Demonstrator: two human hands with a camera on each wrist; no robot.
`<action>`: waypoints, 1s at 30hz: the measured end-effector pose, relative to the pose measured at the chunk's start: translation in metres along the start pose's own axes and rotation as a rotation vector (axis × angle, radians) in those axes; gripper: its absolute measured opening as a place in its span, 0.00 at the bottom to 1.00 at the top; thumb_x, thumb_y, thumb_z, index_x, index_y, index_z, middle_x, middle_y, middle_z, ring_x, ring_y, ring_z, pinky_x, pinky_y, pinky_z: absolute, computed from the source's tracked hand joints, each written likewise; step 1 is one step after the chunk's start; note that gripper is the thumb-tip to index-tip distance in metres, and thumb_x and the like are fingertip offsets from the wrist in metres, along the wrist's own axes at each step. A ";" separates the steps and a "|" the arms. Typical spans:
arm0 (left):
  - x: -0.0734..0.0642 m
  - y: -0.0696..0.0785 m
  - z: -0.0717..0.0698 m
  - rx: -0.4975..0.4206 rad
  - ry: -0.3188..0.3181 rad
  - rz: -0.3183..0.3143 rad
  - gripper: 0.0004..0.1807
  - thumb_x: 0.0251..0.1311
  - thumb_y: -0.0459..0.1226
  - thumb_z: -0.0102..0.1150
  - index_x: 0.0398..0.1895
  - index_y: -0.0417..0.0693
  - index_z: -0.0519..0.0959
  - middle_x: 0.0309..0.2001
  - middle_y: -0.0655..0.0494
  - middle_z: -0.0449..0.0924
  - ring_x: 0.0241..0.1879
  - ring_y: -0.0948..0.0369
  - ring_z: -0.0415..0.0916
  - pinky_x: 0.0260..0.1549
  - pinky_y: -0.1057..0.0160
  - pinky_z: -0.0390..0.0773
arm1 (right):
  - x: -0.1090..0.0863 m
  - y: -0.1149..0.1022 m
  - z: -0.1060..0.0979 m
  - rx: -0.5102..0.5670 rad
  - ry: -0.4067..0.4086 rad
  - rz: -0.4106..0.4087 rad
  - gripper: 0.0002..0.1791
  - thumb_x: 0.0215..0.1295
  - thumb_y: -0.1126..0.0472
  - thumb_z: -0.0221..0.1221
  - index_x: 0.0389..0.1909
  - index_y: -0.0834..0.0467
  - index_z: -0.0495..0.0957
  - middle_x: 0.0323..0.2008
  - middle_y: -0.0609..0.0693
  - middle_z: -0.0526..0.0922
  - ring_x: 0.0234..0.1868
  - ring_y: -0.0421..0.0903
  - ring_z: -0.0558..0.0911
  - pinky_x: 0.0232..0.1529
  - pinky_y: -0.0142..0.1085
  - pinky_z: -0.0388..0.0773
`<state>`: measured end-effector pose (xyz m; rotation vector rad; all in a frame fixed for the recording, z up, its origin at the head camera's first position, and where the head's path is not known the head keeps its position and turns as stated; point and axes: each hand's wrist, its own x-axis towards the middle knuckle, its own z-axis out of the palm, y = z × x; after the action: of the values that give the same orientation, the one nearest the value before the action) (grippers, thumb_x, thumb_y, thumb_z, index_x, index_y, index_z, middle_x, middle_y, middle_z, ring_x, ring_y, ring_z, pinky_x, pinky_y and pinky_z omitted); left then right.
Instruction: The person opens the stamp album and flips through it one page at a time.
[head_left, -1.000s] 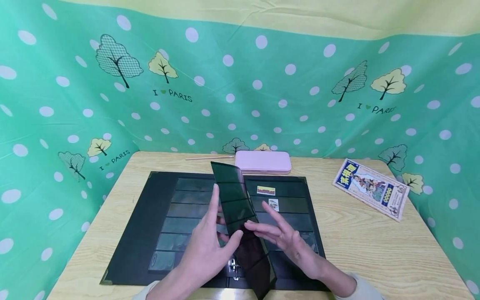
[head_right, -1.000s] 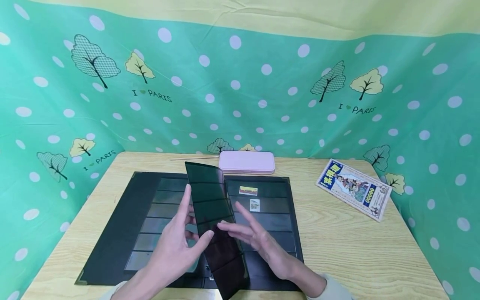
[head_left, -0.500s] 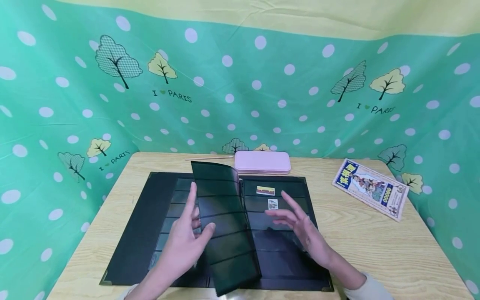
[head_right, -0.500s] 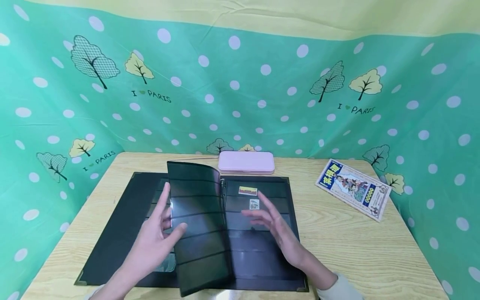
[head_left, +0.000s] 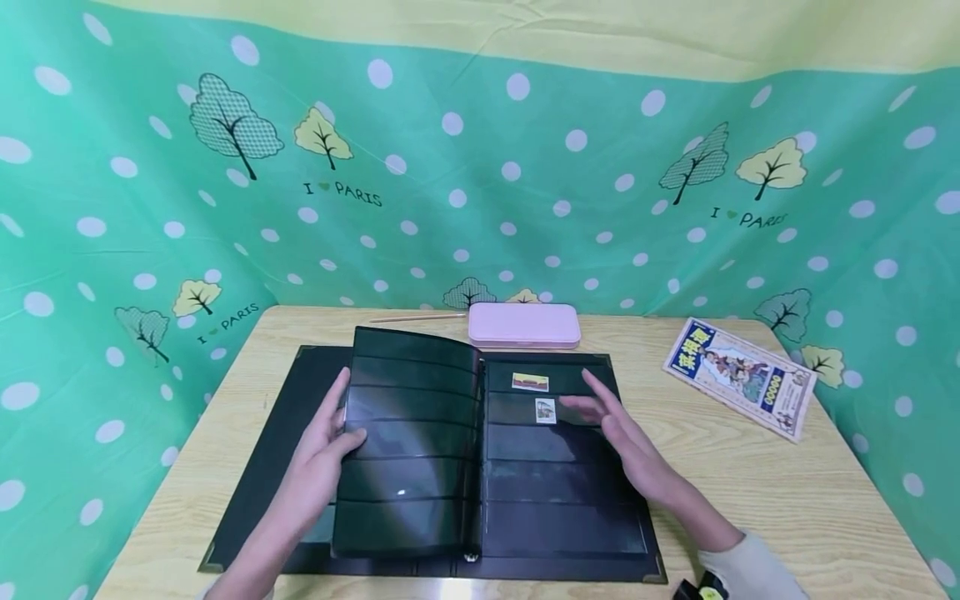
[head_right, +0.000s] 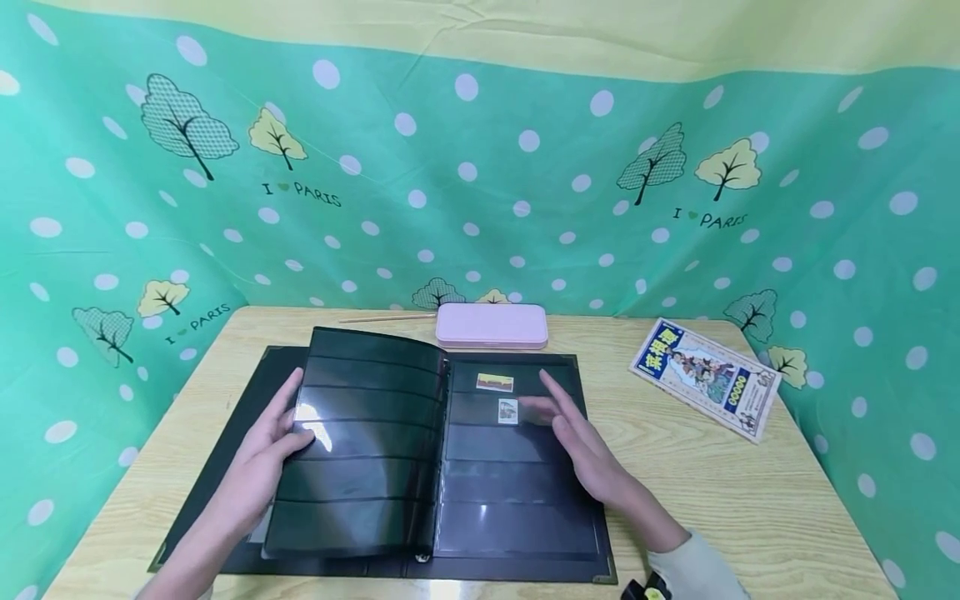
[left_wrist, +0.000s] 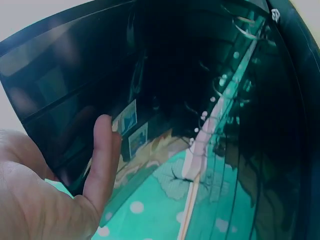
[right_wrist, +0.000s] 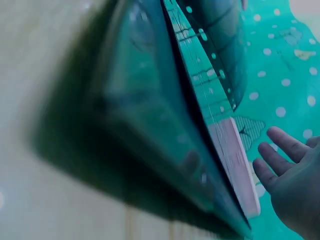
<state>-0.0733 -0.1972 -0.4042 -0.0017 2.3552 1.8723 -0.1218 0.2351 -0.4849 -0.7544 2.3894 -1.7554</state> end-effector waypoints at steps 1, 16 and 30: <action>0.000 -0.002 -0.002 -0.004 -0.003 -0.007 0.46 0.84 0.27 0.44 0.94 0.57 0.34 0.92 0.50 0.30 0.88 0.35 0.37 0.80 0.26 0.46 | 0.000 0.002 -0.001 -0.007 0.006 0.013 0.33 0.93 0.61 0.32 0.93 0.44 0.43 0.77 0.61 0.76 0.77 0.37 0.72 0.74 0.26 0.63; 0.005 -0.014 -0.011 -0.002 0.024 0.066 0.46 0.82 0.24 0.44 0.94 0.54 0.38 0.91 0.41 0.42 0.86 0.38 0.51 0.62 0.83 0.65 | 0.000 0.025 -0.014 -0.336 -0.054 0.161 0.56 0.79 0.52 0.69 0.93 0.49 0.41 0.86 0.60 0.61 0.87 0.70 0.53 0.78 0.77 0.53; 0.003 -0.014 0.003 0.170 0.182 0.204 0.39 0.84 0.26 0.45 0.93 0.49 0.49 0.89 0.43 0.51 0.80 0.39 0.64 0.64 0.75 0.64 | -0.003 0.029 -0.011 -0.582 -0.123 0.169 0.68 0.64 0.33 0.76 0.93 0.45 0.43 0.89 0.64 0.50 0.87 0.70 0.53 0.75 0.78 0.57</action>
<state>-0.0750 -0.1972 -0.4185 0.0920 2.7258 1.8186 -0.1326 0.2522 -0.5081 -0.6531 2.7961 -0.9196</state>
